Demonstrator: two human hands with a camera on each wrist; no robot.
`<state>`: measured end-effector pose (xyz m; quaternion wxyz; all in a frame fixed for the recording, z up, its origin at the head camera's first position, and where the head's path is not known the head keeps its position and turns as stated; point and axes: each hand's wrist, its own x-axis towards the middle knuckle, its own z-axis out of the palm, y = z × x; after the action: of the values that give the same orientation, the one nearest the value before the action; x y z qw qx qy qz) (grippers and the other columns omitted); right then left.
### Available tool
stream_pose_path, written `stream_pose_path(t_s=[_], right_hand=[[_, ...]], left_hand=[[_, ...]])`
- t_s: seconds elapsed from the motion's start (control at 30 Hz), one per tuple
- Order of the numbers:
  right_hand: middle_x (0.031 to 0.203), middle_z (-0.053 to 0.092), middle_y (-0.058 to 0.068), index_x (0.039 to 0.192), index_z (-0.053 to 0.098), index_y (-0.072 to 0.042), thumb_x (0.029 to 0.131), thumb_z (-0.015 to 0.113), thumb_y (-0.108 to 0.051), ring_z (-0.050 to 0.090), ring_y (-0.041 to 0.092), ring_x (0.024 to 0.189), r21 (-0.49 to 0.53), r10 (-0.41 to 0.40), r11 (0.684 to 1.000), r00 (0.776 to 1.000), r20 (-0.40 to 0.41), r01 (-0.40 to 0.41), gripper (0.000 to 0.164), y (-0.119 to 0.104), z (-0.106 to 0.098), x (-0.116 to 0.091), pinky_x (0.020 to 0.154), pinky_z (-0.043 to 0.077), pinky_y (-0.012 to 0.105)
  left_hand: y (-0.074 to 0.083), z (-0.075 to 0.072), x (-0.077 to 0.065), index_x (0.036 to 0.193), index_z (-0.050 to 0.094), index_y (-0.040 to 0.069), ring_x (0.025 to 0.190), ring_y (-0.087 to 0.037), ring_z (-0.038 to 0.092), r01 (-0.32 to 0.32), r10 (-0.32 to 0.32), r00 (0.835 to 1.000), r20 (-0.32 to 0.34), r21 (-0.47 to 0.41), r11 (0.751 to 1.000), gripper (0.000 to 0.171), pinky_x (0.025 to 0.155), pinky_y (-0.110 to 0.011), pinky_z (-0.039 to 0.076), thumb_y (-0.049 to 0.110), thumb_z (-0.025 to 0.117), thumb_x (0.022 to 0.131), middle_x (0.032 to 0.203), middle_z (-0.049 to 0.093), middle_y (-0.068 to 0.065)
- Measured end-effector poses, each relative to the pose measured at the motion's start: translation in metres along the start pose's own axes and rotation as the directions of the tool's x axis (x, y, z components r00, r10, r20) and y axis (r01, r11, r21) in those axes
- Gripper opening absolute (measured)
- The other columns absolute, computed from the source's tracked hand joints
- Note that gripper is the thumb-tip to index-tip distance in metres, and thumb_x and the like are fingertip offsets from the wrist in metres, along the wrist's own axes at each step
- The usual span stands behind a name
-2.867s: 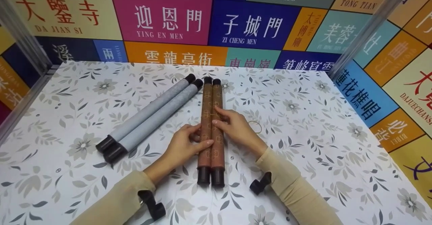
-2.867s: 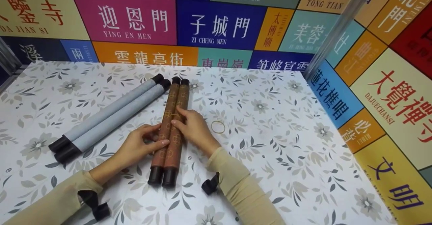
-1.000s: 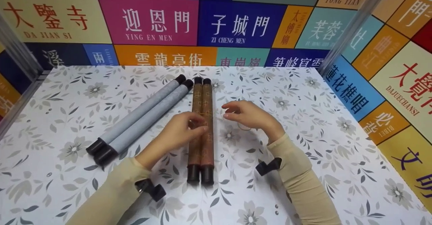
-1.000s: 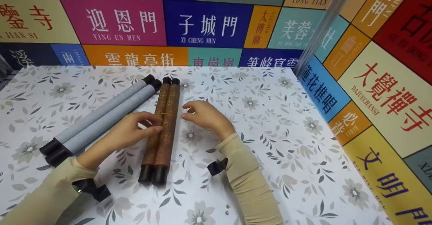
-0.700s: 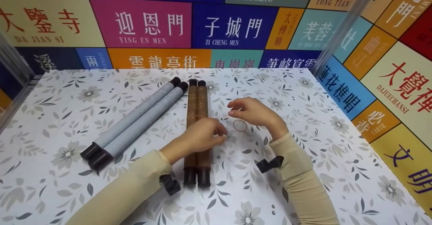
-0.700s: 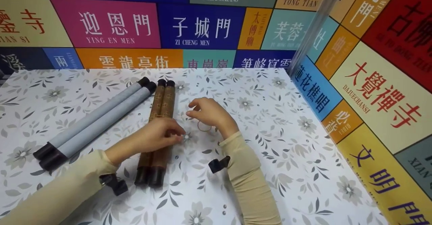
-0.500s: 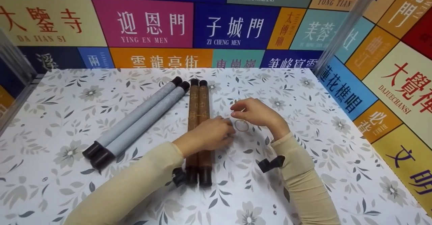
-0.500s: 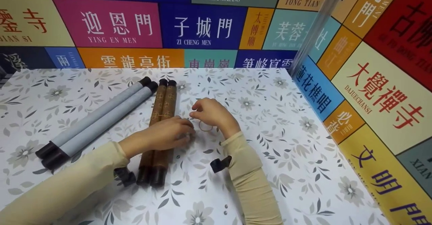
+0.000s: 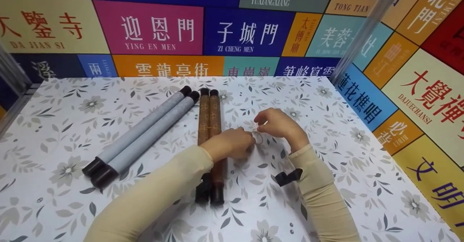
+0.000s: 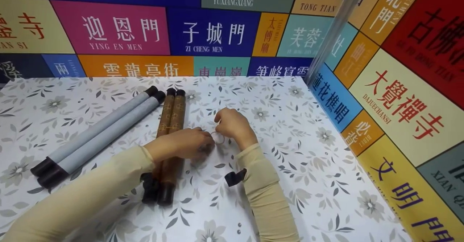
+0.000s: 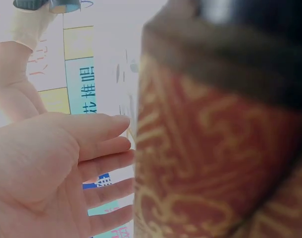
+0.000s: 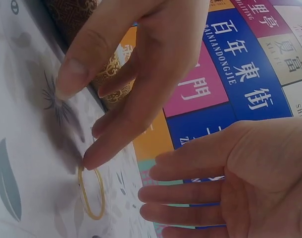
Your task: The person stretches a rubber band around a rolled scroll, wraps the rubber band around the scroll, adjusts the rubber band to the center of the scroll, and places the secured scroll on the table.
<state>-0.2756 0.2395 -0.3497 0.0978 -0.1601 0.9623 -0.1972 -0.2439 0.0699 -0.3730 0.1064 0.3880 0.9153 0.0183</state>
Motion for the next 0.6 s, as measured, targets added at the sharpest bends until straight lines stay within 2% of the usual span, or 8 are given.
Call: stream_pose_path(t_s=[0.2,0.33,0.6], right_hand=[[0.105,0.070,0.018,0.111,0.065,0.000,0.077,0.061,-0.004,0.063,0.032,0.102,-0.023,-0.018,1.000,1.000,-0.019,0.018,0.034,0.004,0.002,0.002,0.093,0.048,0.044],[0.104,0.070,0.018,0.111,0.065,0.000,0.076,0.060,-0.003,0.063,0.031,0.102,-0.011,-0.010,1.000,1.000,-0.012,0.010,0.035,0.005,0.002,0.003,0.093,0.049,0.043],[0.106,0.069,0.021,0.112,0.064,0.001,0.077,0.060,-0.003,0.064,0.032,0.101,-0.002,-0.016,1.000,1.000,-0.001,0.016,0.035,0.006,0.002,0.002,0.092,0.049,0.044]], left_hand=[[0.003,-0.001,0.011,0.103,0.066,0.013,0.099,-0.027,0.062,-0.003,0.008,0.999,-0.043,0.106,0.994,0.019,0.083,-0.040,0.054,0.014,0.060,0.084,0.109,0.067,-0.006],[0.004,0.001,0.019,0.098,0.067,0.011,0.093,-0.027,0.064,0.016,-0.006,0.997,-0.079,0.135,0.991,0.015,0.080,-0.039,0.055,0.013,0.059,0.085,0.101,0.069,-0.009],[-0.001,0.011,0.022,0.092,0.068,0.011,0.085,-0.026,0.066,-0.043,0.078,0.981,-0.176,0.197,0.979,0.010,0.072,-0.039,0.057,0.016,0.062,0.085,0.093,0.071,-0.008]])
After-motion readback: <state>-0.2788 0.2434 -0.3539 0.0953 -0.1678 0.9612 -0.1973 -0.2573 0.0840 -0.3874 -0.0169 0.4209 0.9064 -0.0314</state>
